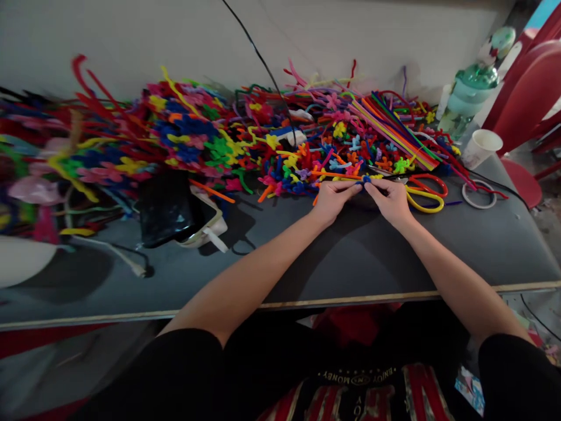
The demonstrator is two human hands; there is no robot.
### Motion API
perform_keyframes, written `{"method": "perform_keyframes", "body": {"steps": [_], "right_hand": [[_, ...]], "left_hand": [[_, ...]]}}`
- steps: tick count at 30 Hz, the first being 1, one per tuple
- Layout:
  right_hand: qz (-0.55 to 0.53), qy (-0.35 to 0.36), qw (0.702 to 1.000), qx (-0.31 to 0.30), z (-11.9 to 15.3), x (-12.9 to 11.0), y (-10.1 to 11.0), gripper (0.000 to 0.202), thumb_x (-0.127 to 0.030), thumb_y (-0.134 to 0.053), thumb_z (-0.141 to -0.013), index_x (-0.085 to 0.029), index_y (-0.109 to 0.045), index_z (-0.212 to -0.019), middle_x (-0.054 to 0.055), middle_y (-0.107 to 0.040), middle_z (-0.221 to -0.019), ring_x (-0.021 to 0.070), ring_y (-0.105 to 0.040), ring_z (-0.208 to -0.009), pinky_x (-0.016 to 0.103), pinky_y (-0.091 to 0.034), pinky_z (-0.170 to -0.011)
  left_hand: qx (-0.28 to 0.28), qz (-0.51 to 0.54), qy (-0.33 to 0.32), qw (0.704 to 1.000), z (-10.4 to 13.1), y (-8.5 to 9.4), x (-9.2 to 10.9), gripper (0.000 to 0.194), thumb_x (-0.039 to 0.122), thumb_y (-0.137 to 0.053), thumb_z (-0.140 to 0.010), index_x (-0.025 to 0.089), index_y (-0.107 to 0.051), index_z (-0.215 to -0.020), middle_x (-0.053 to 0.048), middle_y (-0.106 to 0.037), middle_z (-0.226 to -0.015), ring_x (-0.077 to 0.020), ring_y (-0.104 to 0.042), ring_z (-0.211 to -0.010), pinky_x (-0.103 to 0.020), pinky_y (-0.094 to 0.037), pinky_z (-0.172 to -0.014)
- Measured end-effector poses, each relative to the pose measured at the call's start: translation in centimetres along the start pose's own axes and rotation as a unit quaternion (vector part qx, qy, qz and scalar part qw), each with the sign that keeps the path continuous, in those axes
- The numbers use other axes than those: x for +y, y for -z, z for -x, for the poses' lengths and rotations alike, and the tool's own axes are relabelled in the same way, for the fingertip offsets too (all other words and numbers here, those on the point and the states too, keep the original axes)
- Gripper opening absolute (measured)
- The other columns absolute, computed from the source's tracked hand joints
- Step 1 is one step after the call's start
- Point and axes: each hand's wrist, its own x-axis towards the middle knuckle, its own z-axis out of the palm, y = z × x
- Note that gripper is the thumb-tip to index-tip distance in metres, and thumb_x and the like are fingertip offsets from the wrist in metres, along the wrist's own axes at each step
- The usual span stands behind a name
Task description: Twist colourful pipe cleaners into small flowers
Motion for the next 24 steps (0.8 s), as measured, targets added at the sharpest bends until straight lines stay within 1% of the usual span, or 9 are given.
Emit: {"method": "perform_keyframes", "body": {"steps": [1,4,6,7,10,13,16,20,24], "right_hand": [[0.001,0.001,1.0,-0.01,0.0,0.1,0.0,0.03,-0.048,-0.069,-0.082,-0.019,-0.079,-0.083,0.003,-0.076,-0.081,0.0226,-0.071,-0.08,0.037,-0.057,-0.076],[-0.012,0.004,0.999,-0.042,0.0,0.1,0.2,0.035,-0.048,-0.071,-0.081,-0.019,-0.078,-0.1,0.005,-0.079,-0.097,0.0246,-0.073,-0.092,0.039,-0.057,-0.086],[0.014,0.016,1.0,-0.012,0.0,0.0,0.3,0.037,-0.044,-0.071,-0.082,-0.019,-0.076,-0.108,0.007,-0.078,-0.107,0.0248,-0.072,-0.101,0.04,-0.056,-0.093],[0.036,0.021,0.999,0.009,0.0,-0.2,0.4,0.036,-0.042,-0.07,-0.082,-0.019,-0.075,-0.109,0.008,-0.077,-0.109,0.0245,-0.072,-0.102,0.04,-0.055,-0.094],[0.109,0.039,0.992,0.047,-0.1,-0.7,0.5,0.024,-0.036,-0.065,-0.085,-0.018,-0.076,-0.097,0.009,-0.078,-0.098,0.0238,-0.073,-0.093,0.04,-0.056,-0.089],[0.139,0.049,0.988,0.034,-0.2,-0.9,0.4,0.021,-0.035,-0.062,-0.086,-0.018,-0.076,-0.088,0.009,-0.078,-0.091,0.024,-0.073,-0.086,0.04,-0.056,-0.083],[0.105,0.048,0.993,0.026,-0.1,-0.7,0.2,0.021,-0.036,-0.062,-0.086,-0.019,-0.075,-0.087,0.008,-0.078,-0.09,0.0235,-0.073,-0.084,0.039,-0.057,-0.081],[0.032,0.017,0.999,0.012,0.3,-0.4,0.0,0.019,-0.035,-0.063,-0.082,-0.019,-0.073,-0.087,0.008,-0.077,-0.088,0.0225,-0.073,-0.081,0.037,-0.057,-0.078],[0.024,0.01,1.0,0.013,0.5,-0.6,-0.3,0.022,-0.038,-0.069,-0.077,-0.018,-0.073,-0.084,0.007,-0.076,-0.086,0.0211,-0.071,-0.079,0.035,-0.056,-0.075]], "left_hand": [[0.003,0.0,-0.001,1.0,0.0,0.0,0.0,0.021,0.037,-0.085,-0.069,0.022,-0.082,-0.083,-0.004,-0.08,-0.086,-0.0204,-0.073,-0.08,-0.037,-0.06,-0.08],[0.011,0.009,0.004,1.0,-0.2,-0.2,0.1,0.021,0.037,-0.085,-0.068,0.022,-0.082,-0.082,-0.003,-0.08,-0.083,-0.019,-0.072,-0.076,-0.035,-0.059,-0.077],[0.022,0.014,0.016,1.0,-0.2,-0.4,0.2,0.021,0.037,-0.084,-0.069,0.021,-0.082,-0.082,-0.003,-0.08,-0.082,-0.018,-0.071,-0.073,-0.033,-0.059,-0.074],[0.03,0.017,0.02,0.999,-0.3,-0.4,0.2,0.021,0.037,-0.083,-0.069,0.021,-0.082,-0.083,-0.003,-0.08,-0.082,-0.0176,-0.071,-0.073,-0.032,-0.058,-0.074],[0.047,0.026,0.018,0.998,-0.4,-0.5,0.1,0.023,0.038,-0.084,-0.068,0.02,-0.082,-0.083,-0.004,-0.08,-0.082,-0.0171,-0.071,-0.074,-0.031,-0.057,-0.074],[0.031,0.034,0.021,0.999,-0.5,-0.4,0.2,0.025,0.039,-0.086,-0.066,0.021,-0.082,-0.082,-0.004,-0.08,-0.084,-0.0176,-0.072,-0.075,-0.032,-0.057,-0.076],[0.009,0.046,0.031,0.998,-0.4,-0.2,0.5,0.026,0.04,-0.086,-0.064,0.021,-0.082,-0.082,-0.004,-0.08,-0.083,-0.0185,-0.072,-0.074,-0.033,-0.058,-0.075],[-0.005,0.037,0.027,0.999,-0.1,0.1,0.6,0.027,0.042,-0.086,-0.065,0.022,-0.082,-0.083,-0.005,-0.08,-0.086,-0.0208,-0.074,-0.077,-0.036,-0.06,-0.078],[-0.005,0.013,0.003,1.0,0.0,0.1,0.3,0.033,0.047,-0.087,-0.063,0.022,-0.082,-0.085,-0.006,-0.08,-0.088,-0.023,-0.074,-0.08,-0.038,-0.061,-0.079]]}}
